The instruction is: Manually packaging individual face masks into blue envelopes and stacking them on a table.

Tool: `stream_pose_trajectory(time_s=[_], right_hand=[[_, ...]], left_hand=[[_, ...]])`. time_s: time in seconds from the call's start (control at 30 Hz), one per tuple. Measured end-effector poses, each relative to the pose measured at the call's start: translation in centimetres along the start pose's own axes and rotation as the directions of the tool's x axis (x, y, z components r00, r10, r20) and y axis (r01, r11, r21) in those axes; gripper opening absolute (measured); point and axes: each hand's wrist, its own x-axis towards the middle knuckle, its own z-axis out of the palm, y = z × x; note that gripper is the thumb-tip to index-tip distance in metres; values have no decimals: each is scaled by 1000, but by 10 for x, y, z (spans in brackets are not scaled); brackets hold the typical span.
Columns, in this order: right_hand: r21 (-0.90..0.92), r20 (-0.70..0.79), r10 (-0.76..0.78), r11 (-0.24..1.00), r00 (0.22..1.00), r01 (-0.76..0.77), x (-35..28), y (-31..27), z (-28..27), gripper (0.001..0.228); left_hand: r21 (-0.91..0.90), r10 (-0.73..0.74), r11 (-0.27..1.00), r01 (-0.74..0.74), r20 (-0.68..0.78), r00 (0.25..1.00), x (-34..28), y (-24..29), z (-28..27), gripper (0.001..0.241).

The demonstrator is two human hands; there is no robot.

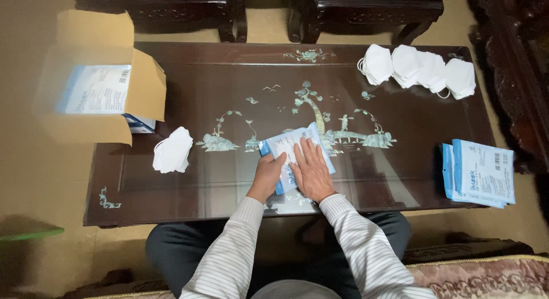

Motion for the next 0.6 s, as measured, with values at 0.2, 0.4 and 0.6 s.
stream_pose_trajectory(time_s=[0.2, 0.4, 0.6], right_hand=[[-68, 73, 34, 997, 997, -29, 3, -1, -3, 60], [-44, 67, 72, 997, 995, -69, 4, 0, 0, 63], [-247, -37, 173, 953, 984, -177, -7, 63, -15, 55]], left_hand=[[403, 397, 877, -260, -306, 866, 84, -81, -17, 39], [456, 445, 861, -226, -459, 769, 17, -38, -28, 50], [248, 419, 905, -345, -384, 823, 21, -46, -45, 32]])
